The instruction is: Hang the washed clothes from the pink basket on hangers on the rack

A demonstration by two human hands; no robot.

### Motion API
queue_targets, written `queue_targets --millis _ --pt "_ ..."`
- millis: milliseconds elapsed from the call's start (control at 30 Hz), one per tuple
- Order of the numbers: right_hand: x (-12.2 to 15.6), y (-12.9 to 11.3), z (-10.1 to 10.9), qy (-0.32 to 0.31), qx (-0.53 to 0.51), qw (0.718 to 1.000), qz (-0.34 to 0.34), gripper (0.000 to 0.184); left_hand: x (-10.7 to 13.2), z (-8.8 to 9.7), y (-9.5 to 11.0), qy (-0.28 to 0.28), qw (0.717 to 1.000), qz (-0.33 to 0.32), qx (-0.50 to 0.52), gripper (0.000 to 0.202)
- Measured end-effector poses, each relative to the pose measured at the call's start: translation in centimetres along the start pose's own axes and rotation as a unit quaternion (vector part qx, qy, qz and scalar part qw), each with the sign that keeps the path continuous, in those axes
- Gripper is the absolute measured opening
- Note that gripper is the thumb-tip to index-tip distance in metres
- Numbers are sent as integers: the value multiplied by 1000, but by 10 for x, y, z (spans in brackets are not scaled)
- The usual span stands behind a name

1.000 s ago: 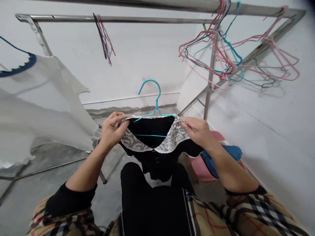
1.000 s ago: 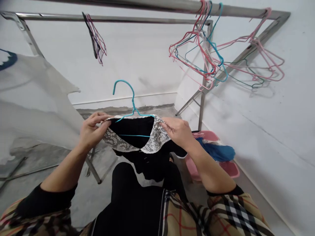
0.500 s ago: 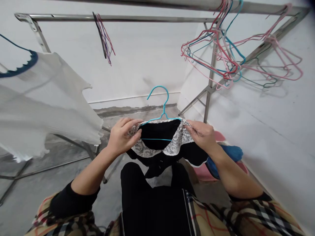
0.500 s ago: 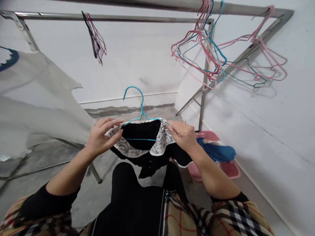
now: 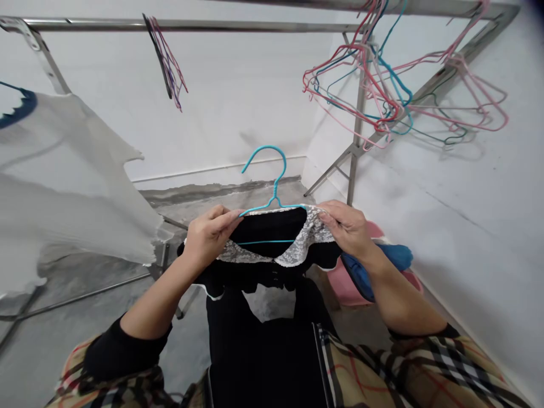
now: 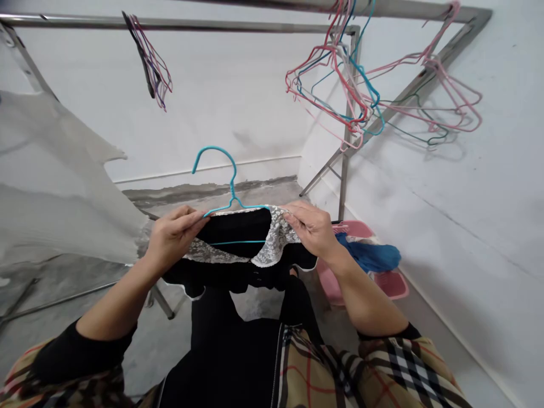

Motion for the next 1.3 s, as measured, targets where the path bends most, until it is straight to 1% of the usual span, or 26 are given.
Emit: queue_targets --millis 100,200,267,333,400,467,533,567,667,733,800,867,933,1000,1067,1100,1167,1233,1300 --pt "-1 1 10 0 27 1000 -2 22 1 4 9 22 997 -23 -74 21" --pt "-4 1 8 -39 31 999 -17 20 2 9 17 58 989 -30 -135 21" --pt "-5 1 -1 -64 24 997 -40 26 2 11 23 73 983 -40 -162 22" --pt "-5 0 -15 -72 29 995 -63 34 3 8 30 68 979 -60 -180 23" --pt "-4 0 -31 -71 38 993 -84 25 3 6 35 59 978 -77 -186 24" --pt "0 4 -39 -67 49 990 -113 17 2 8 37 64 978 -78 -182 24" --pt "5 10 -40 -80 51 986 -139 19 1 15 31 84 980 -71 -165 21" --pt "8 12 -37 -100 46 983 -145 21 -1 21 26 95 982 -64 -153 20" --pt "18 16 -26 -180 -6 971 -155 39 -6 37 0 112 989 -31 -94 17" --pt "24 17 -20 -218 -70 958 -175 37 -10 45 -19 118 992 -7 -45 16" --pt "27 14 -19 -231 -145 942 -194 33 -15 49 -34 131 991 15 0 15" --pt "25 7 -25 -218 -213 930 -204 32 -22 48 -45 154 987 39 26 15" --pt "17 0 -33 -170 -257 928 -209 32 -28 46 -54 186 980 69 27 18" --pt "6 -4 -42 -112 -277 928 -221 32 -32 46 -62 222 970 102 9 21" --pt "-10 -6 -49 -62 -279 932 -223 32 -31 47 -70 248 960 131 -12 32" --pt "-21 -8 -51 -41 -274 937 -214 32 -29 47 -73 251 957 143 -18 40" --pt "-47 -13 -50 -2 -253 951 -176 30 -21 43 -78 230 960 157 -13 54" --pt "-78 -21 -49 22 -226 965 -129 30 -10 36 -81 191 967 167 9 58" --pt "-110 -30 -52 32 -200 975 -87 29 4 29 -82 164 969 181 29 57"
Point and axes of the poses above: each hand's wrist, its own x-axis away from the middle knuckle, its own z-axis out of the back of the hand, y = z × x, the point moved 7 cm from there along -x, towards the middle knuckle, and after that the axes turned 9 degrees about z, right-handed, at the moved point
